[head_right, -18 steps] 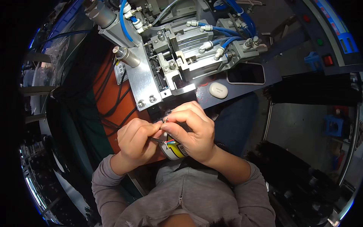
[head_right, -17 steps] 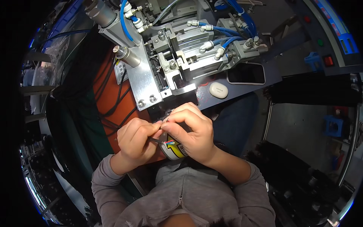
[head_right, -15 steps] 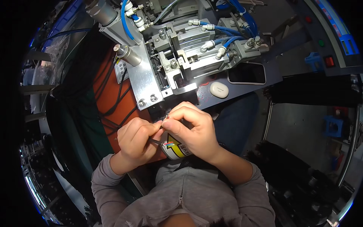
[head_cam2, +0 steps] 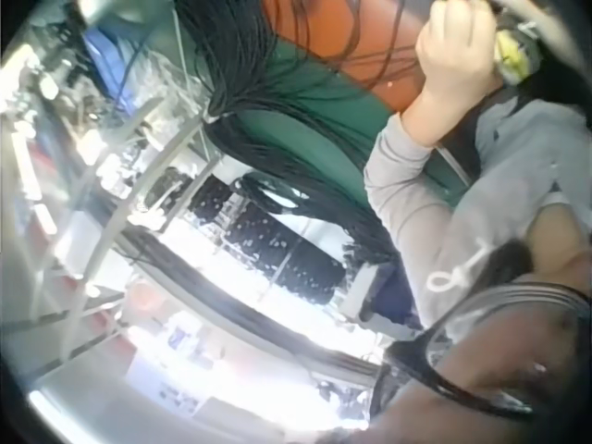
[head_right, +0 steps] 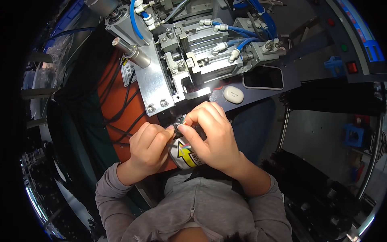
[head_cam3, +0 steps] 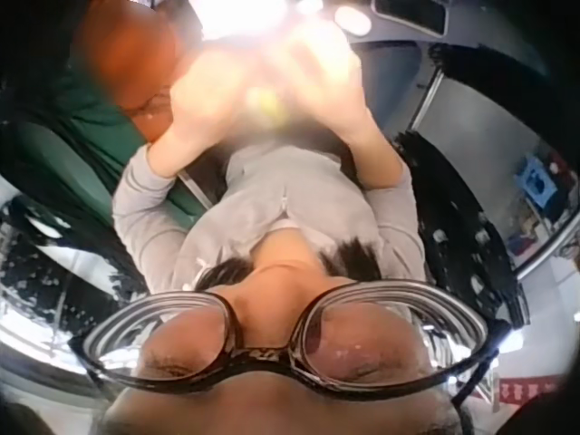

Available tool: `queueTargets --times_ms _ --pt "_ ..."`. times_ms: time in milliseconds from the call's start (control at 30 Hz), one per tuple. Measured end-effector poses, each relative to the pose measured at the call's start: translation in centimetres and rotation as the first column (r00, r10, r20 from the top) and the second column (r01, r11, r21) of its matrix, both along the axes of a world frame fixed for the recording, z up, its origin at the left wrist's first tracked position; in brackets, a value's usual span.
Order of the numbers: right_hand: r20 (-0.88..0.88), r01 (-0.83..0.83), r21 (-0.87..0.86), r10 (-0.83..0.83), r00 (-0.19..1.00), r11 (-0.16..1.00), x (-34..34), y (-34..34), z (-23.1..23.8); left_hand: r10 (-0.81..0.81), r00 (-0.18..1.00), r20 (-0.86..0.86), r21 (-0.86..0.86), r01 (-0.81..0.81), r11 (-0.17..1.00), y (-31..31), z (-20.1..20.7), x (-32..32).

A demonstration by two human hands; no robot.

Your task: The person assembles a wire harness by hand, stripping the ends of multiple black cables and inserting them into a connector block mounted on a machine. The person repeatedly handles bundles of wires, aligns them, and secures them into the assembly fixture.

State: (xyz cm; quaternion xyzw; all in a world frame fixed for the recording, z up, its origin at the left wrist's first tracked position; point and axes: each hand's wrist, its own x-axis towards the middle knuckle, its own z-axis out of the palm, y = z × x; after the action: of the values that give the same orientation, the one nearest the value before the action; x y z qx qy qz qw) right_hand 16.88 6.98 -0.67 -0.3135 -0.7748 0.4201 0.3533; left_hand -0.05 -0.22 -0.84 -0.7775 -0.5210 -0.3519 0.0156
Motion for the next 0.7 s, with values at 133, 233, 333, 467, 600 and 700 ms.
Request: queueTargets --times_ms 133,233,333,467,600,700 --pt "-0.168 -0.212 -0.449 0.151 0.974 0.868 1.3 0.9 -0.9 -0.012 1.0 -0.012 0.026 0.012 1.0 0.1 -0.1 -0.1" --pt "-0.298 -0.233 -0.629 0.048 0.954 0.742 1.8 1.0 -1.6 0.017 0.989 -0.145 0.059 -0.009 0.998 -0.6 0.3 0.1" --pt "-0.155 -0.103 -0.364 0.049 0.987 0.926 1.2 1.2 -2.3 0.04 0.975 -0.219 0.047 -0.03 0.998 -0.7 0.1 0.9" --pt "0.043 0.067 0.023 -0.068 0.997 0.997 0.0 1.0 -2.4 0.085 0.959 -0.271 -0.041 -0.099 0.994 -0.3 0.3 1.1" --pt "0.152 0.073 0.145 -0.095 0.984 0.987 -0.4 0.9 -2.6 0.116 0.953 -0.281 -0.099 -0.148 0.984 -0.2 0.2 1.4" --pt "0.156 0.033 0.151 -0.057 0.986 0.988 0.0 0.8 -2.4 0.131 0.946 -0.298 -0.116 -0.172 0.978 -0.4 0.4 1.6"
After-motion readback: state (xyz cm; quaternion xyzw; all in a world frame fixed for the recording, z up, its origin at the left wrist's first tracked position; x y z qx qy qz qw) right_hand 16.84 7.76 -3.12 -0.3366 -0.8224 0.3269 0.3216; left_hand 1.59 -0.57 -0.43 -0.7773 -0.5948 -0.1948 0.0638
